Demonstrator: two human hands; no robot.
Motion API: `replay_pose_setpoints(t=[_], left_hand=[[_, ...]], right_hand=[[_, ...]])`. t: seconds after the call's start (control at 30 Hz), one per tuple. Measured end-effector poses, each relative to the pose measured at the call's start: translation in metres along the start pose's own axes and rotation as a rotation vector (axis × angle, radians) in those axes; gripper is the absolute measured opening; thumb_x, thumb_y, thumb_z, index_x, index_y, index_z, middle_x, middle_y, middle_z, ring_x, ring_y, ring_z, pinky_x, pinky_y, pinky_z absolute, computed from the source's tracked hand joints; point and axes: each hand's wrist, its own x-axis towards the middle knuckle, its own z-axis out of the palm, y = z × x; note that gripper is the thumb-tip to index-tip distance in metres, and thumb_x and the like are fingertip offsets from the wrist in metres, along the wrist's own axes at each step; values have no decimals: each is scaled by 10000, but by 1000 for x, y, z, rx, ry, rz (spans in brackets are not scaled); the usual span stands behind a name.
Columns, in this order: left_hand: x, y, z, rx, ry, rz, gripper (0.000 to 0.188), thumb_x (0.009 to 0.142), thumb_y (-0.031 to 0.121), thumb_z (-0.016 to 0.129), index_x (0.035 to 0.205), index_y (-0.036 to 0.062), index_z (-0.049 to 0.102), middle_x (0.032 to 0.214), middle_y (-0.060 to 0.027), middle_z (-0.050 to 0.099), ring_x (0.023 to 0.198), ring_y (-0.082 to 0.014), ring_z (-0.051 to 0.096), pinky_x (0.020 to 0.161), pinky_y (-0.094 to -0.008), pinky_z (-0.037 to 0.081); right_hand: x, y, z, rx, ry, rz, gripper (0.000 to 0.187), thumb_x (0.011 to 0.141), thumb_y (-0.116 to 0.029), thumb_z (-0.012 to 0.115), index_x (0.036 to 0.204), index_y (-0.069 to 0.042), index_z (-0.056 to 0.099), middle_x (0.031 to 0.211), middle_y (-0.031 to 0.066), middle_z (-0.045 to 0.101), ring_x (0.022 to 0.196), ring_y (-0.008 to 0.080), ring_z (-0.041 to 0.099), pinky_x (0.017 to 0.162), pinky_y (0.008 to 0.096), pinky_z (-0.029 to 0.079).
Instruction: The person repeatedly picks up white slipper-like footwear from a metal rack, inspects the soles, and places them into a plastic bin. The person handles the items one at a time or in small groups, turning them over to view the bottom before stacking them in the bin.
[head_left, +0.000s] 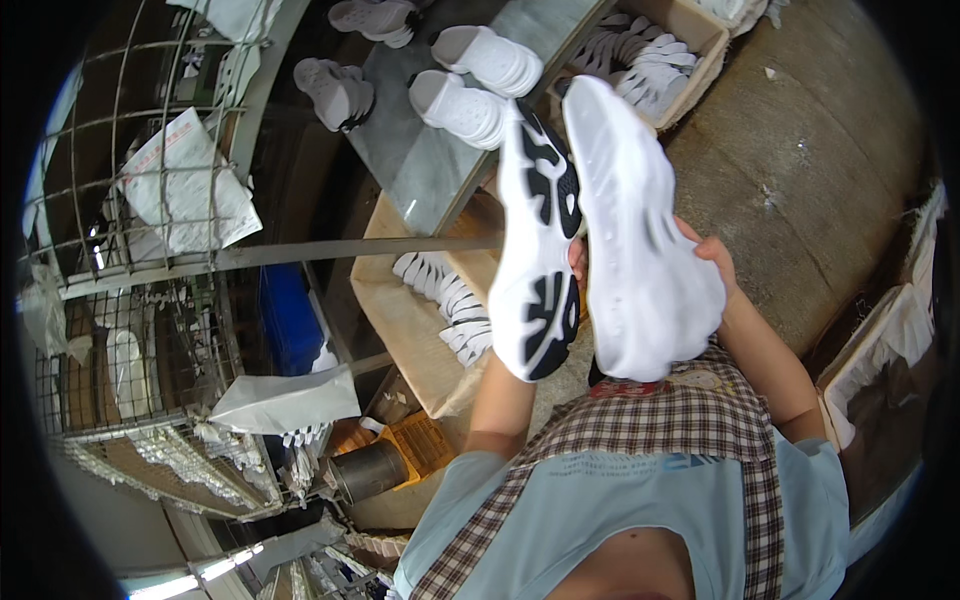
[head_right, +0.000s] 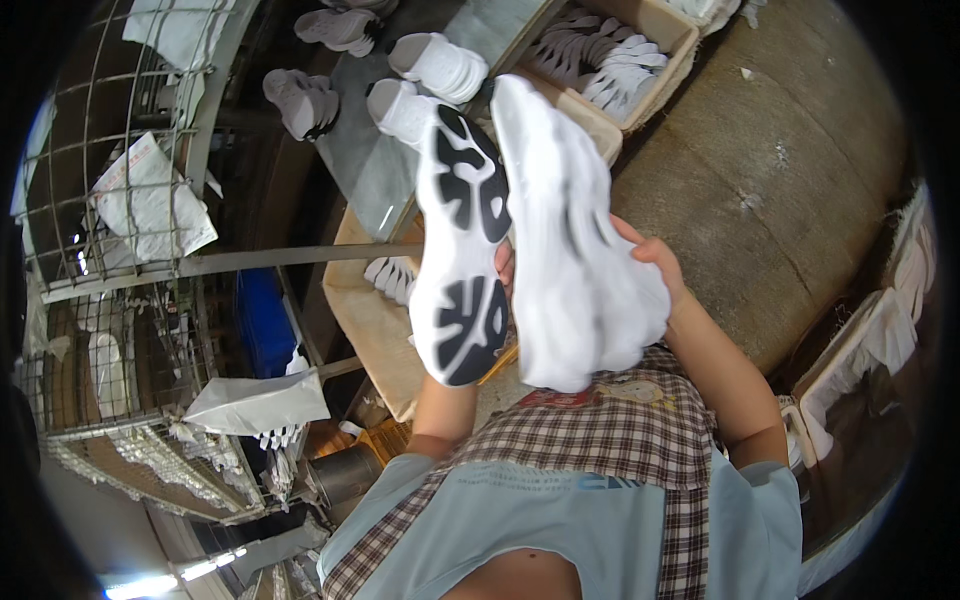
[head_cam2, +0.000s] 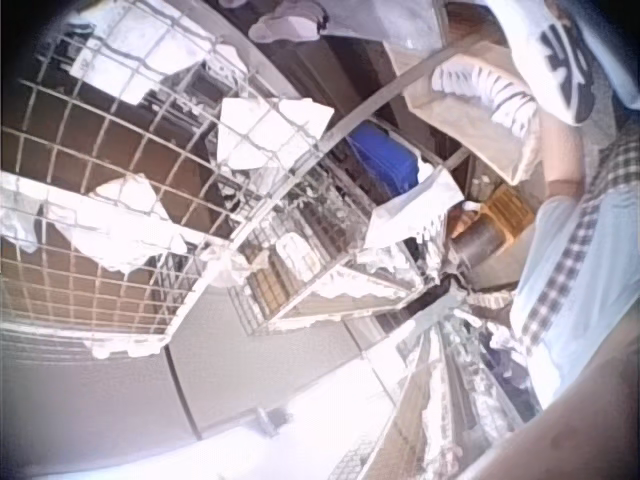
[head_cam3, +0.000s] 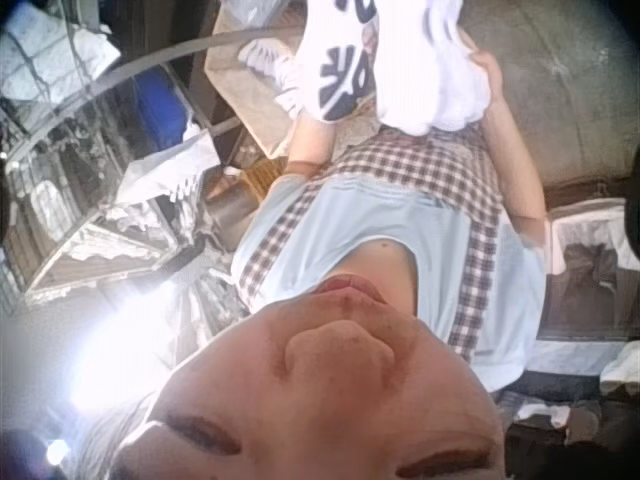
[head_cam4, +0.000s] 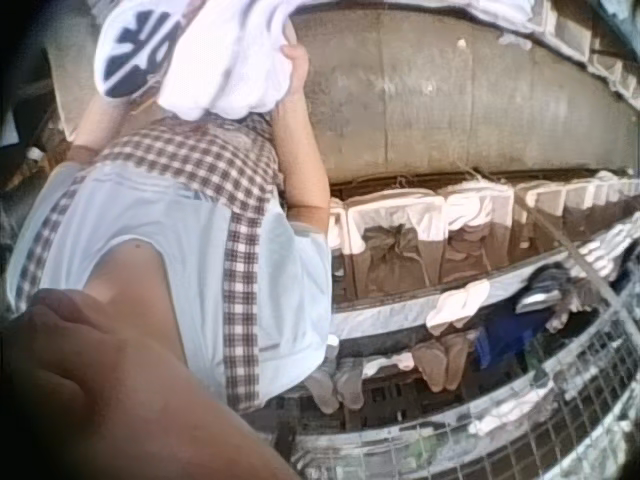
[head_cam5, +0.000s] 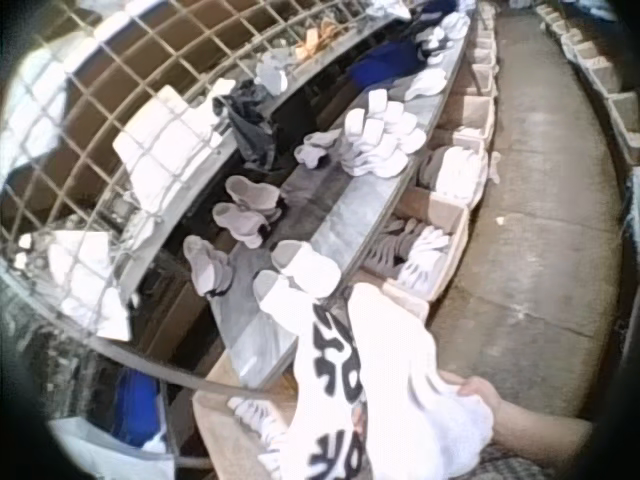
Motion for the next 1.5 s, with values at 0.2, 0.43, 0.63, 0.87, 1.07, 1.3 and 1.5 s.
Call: replay_pose_setpoints(t=[0.2, 0.43, 0.63, 0.87, 1.07, 1.3, 1.5], left_hand=[[-5, -7, -6, -498, -258, 167, 451, 934, 301, 451, 1244, -22, 403, 699, -63, 445, 585, -143, 445, 458, -231, 434], [-7, -8, -7, -624, -309, 189, 394, 921, 333, 458, 1128, 9, 371, 739, -67, 443, 628, -145, 421, 501, -227, 395], [-11, -7, -11, -613, -347, 185, 510, 908, 327, 489, 1253, 3, 301, 742, -71, 457, 620, -143, 443, 497, -233, 430], [-16, 0, 6, -244, -180, 189, 407, 932, 276, 490, 1257, 44, 411, 957, -104, 535, 795, -206, 522, 734, -323, 489], [7, 1, 15, 667, 196, -6, 582, 972, 231, 463, 1441, 84, 153, 1258, -151, 476, 1072, -177, 506, 909, -291, 422], [24, 41, 19, 1261, 145, -271, 475, 875, 235, 618, 1277, 35, 461, 858, -29, 602, 688, -87, 557, 587, -221, 447], [104, 87, -58, 2133, 794, 883, 759, 697, 319, 755, 1283, -16, 409, 1216, -212, 530, 1171, -344, 464, 974, -460, 361]], right_hand=[[-7, -3, -7, 135, -1, -37, 798, 657, -223, 549, 1390, -21, 307, 1280, 205, 492, 1110, 340, 551, 967, 451, 453], [-14, -5, -3, 136, 13, 47, 799, 683, -244, 561, 1386, 3, 270, 1232, 236, 510, 1075, 354, 572, 916, 478, 497], [-11, -1, -1, 86, 15, 31, 796, 680, -259, 578, 1375, 4, 293, 1241, 219, 507, 1083, 346, 567, 923, 467, 494], [-3, -3, -2, -93, 0, 0, 793, 664, -209, 550, 1387, -6, 295, 1279, 207, 485, 1111, 328, 548, 939, 430, 482], [3, 5, -16, -62, 31, 28, 789, 655, -154, 517, 1398, -22, 284, 1346, 184, 428, 1216, 321, 457, 1043, 438, 361], [10, -20, -36, -547, 104, 196, 917, 732, -405, 705, 1410, -33, 211, 1364, 139, 404, 1231, 257, 439, 1028, 403, 369], [5, -21, -48, -515, 94, 246, 1053, 675, -381, 785, 1434, -38, 141, 1384, 130, 376, 1229, 247, 441, 1014, 391, 391]])
